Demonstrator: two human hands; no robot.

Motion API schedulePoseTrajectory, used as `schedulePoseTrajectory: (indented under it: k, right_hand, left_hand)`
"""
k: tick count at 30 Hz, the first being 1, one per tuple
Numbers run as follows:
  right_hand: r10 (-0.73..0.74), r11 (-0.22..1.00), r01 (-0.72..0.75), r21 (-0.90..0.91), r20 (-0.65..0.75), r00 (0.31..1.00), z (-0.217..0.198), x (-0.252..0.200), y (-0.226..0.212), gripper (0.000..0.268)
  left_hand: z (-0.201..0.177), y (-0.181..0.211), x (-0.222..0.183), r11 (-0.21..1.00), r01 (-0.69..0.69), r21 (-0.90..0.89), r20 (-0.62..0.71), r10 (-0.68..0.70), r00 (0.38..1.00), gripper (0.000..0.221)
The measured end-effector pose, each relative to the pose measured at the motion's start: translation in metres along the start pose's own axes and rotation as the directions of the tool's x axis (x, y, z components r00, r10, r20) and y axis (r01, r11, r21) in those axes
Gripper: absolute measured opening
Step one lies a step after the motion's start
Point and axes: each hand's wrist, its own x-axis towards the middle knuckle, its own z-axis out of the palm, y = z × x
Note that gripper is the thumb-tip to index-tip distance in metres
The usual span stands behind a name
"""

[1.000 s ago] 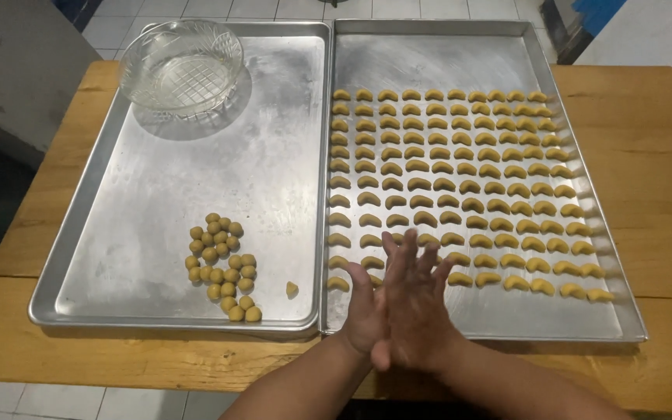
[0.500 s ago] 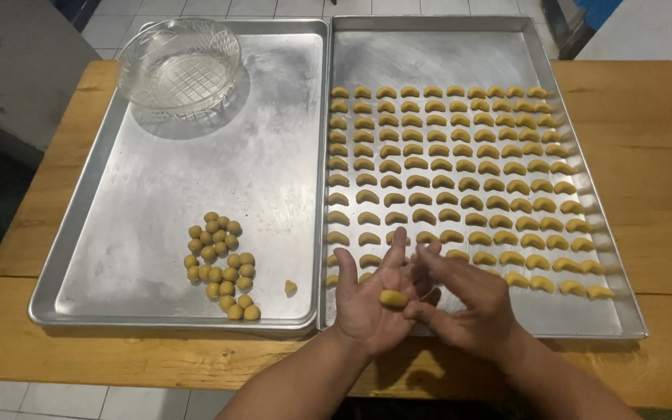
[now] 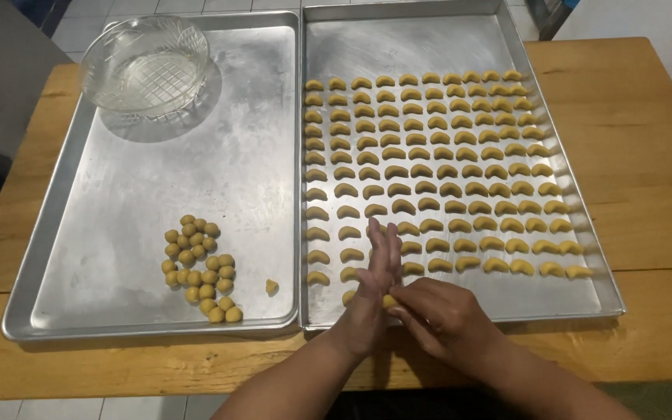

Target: Shaping small dough balls into crescent-shaped cookies and arranging them in rows on a baking tray.

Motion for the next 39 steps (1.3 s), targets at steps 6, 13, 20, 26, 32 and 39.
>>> schedulePoseTrajectory:
  k: [6, 13, 20, 26, 32, 39]
  right_hand:
    - [0.122, 0.991, -0.115, 0.067, -0.123, 0.985, 0.01, -0.007, -0.007, 0.024]
    - [0.365, 0.931, -0.364, 0.025, -0.014, 0.931, -0.014, -0.025, 0.034, 0.031]
    - [0.599, 0.8, -0.564, -0.204, 0.217, 0.771, -0.001, -0.042, 0.055, 0.024]
    - [0.615, 0.789, -0.583, -0.195, 0.266, 0.743, 0.004, -0.047, 0.063, 0.018]
    - [0.624, 0.78, -0.598, -0.187, 0.312, 0.716, 0.001, -0.041, 0.059, 0.019]
    - [0.597, 0.802, -0.534, -0.266, 0.353, 0.721, 0.007, -0.026, 0.047, 0.02]
  left_hand:
    - [0.005, -0.029, -0.005, 0.985, -0.116, 0.128, -0.104, 0.13, 0.986, 0.091]
    - [-0.014, 0.007, 0.004, 0.996, 0.005, -0.092, -0.228, -0.026, 0.973, 0.105]
    - [-0.045, -0.006, 0.0, 0.911, -0.285, -0.299, -0.52, 0.096, 0.849, 0.083]
    - [-0.05, -0.007, 0.0, 0.851, -0.35, -0.391, -0.589, 0.06, 0.806, 0.078]
    - [-0.048, -0.003, -0.002, 0.877, -0.334, -0.345, -0.592, 0.073, 0.803, 0.076]
    - [-0.044, 0.005, -0.006, 0.907, -0.313, -0.282, -0.581, 0.099, 0.808, 0.067]
